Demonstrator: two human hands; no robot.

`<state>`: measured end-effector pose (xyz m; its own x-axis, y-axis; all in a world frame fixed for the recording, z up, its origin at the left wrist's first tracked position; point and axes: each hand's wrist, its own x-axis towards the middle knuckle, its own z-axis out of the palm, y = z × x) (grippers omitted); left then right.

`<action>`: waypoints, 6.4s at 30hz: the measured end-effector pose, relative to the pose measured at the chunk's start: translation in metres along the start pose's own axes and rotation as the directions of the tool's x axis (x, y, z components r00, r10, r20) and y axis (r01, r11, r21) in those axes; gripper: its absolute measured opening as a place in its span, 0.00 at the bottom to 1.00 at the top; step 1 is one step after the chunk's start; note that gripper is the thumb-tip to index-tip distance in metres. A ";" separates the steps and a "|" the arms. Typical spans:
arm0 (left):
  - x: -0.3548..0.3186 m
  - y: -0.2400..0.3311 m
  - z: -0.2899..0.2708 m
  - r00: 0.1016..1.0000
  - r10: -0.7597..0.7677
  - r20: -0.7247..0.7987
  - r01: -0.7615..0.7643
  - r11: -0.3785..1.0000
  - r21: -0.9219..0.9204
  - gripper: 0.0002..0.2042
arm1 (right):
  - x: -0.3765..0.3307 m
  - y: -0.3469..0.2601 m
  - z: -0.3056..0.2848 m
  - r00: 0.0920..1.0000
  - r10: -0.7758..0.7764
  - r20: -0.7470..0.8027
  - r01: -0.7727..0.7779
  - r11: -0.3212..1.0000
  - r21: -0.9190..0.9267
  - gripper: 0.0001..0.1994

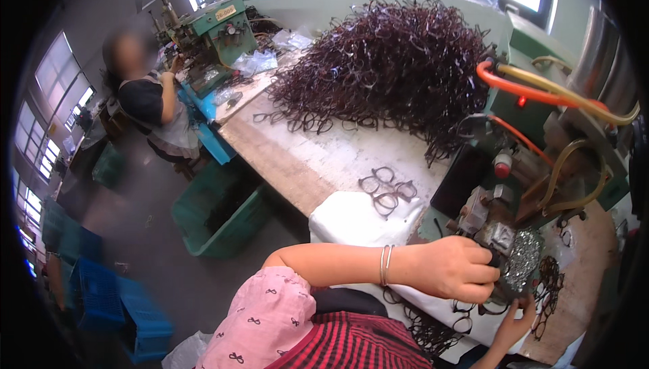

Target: The person repeatedly picks up eyeglass frames and small metal components, places them into a press machine, and removes the assembled frames. The person works continuously at a bench in a factory setting, handling frames one at a time.

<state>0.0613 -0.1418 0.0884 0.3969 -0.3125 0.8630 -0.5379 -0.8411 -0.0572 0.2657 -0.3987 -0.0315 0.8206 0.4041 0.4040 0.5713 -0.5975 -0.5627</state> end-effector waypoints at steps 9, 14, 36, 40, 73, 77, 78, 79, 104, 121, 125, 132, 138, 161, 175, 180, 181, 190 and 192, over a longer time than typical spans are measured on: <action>-0.003 -0.003 0.013 1.000 0.012 0.020 -0.012 0.999 -0.045 0.09 | 0.040 -0.010 0.041 0.983 -0.180 0.023 0.179 0.942 -0.284 0.15; -0.009 0.006 0.015 1.000 -0.027 0.013 0.028 0.995 -0.092 0.09 | 0.051 -0.024 0.049 0.994 -0.096 0.061 0.109 0.955 -0.275 0.12; -0.002 -0.003 0.012 0.994 0.075 -0.076 -0.067 0.992 0.105 0.04 | 0.077 -0.021 0.093 0.978 -0.109 -0.177 0.163 0.931 0.327 0.05; -0.024 -0.026 0.030 1.000 0.000 0.000 0.000 0.994 0.109 0.11 | 0.048 -0.049 0.081 0.985 -0.046 -0.167 0.089 0.961 0.264 0.06; -0.047 -0.027 -0.104 0.634 -0.752 -0.182 0.729 0.501 0.467 0.02 | 0.061 -0.090 0.028 0.919 -0.370 -0.135 0.391 0.896 0.210 0.06; -0.119 -0.079 -0.071 0.410 -0.911 0.049 0.684 0.342 0.644 0.04 | 0.062 -0.091 0.036 0.972 -0.233 -0.029 0.233 0.939 0.253 0.05; -0.127 -0.084 -0.066 0.424 -0.905 0.024 0.703 0.346 0.622 0.05 | 0.058 -0.083 0.032 0.986 -0.164 -0.010 0.161 0.951 0.265 0.05; -0.137 -0.079 -0.068 0.429 -0.903 -0.012 0.720 0.334 0.609 0.06 | 0.053 -0.076 0.032 0.994 -0.104 0.018 0.094 0.953 0.289 0.06; 0.023 -0.050 -0.035 0.708 -0.623 -0.333 0.574 0.782 -0.243 0.08 | 0.067 -0.178 0.030 0.945 -0.049 0.323 -0.293 0.306 0.906 0.24; 0.004 0.003 0.024 0.976 -0.039 0.215 0.020 0.996 0.089 0.10 | 0.055 -0.042 0.043 0.964 -0.262 -0.050 0.254 0.958 -0.131 0.08; 0.002 -0.002 0.018 0.970 -0.033 0.241 0.031 0.999 0.014 0.10 | 0.072 -0.049 0.038 0.974 -0.215 -0.073 0.215 0.976 0.004 0.04; -0.017 -0.003 0.007 0.997 -0.049 0.062 0.048 0.999 0.025 0.10 | 0.069 -0.034 0.061 0.990 -0.088 -0.111 0.112 0.965 0.235 0.07; -0.017 0.003 0.033 0.999 -0.032 -0.013 0.031 0.999 -0.029 0.10 | 0.061 -0.027 0.029 0.997 0.000 0.074 -0.035 0.885 0.465 0.07; -0.063 0.031 0.064 0.606 -0.732 0.312 0.733 0.362 -0.576 0.18 | 0.007 -0.017 0.003 0.975 0.214 0.062 -0.210 0.786 0.582 0.06; -0.037 0.010 0.051 0.203 -0.421 0.884 0.537 -0.707 -0.460 0.37 | 0.071 -0.160 0.028 0.984 -0.078 0.161 -0.081 0.603 0.793 0.22; -0.065 0.015 0.037 0.301 -0.529 0.793 0.478 -0.636 -0.606 0.15 | 0.068 -0.178 0.030 0.950 -0.084 0.302 -0.264 0.302 0.916 0.24; -0.071 0.019 0.035 0.308 -0.592 0.745 0.446 -0.602 -0.663 0.13 | 0.066 -0.182 0.031 0.943 -0.047 0.328 -0.310 0.230 0.923 0.24; -0.003 0.003 -0.010 0.817 -0.495 0.295 0.576 0.698 -0.425 0.10 | 0.064 -0.119 0.011 0.966 -0.259 -0.009 0.245 0.901 0.358 0.14; 0.001 -0.016 0.019 0.971 -0.200 0.131 0.234 0.908 -0.347 0.12 | 0.060 -0.071 0.032 0.992 -0.117 0.045 0.122 0.980 -0.157 0.14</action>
<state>0.0843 -0.1368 0.0811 0.5902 -0.1930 0.7838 -0.6540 -0.6835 0.3241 0.2748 -0.3100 0.0090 0.7483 0.5016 0.4342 0.6580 -0.6446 -0.3893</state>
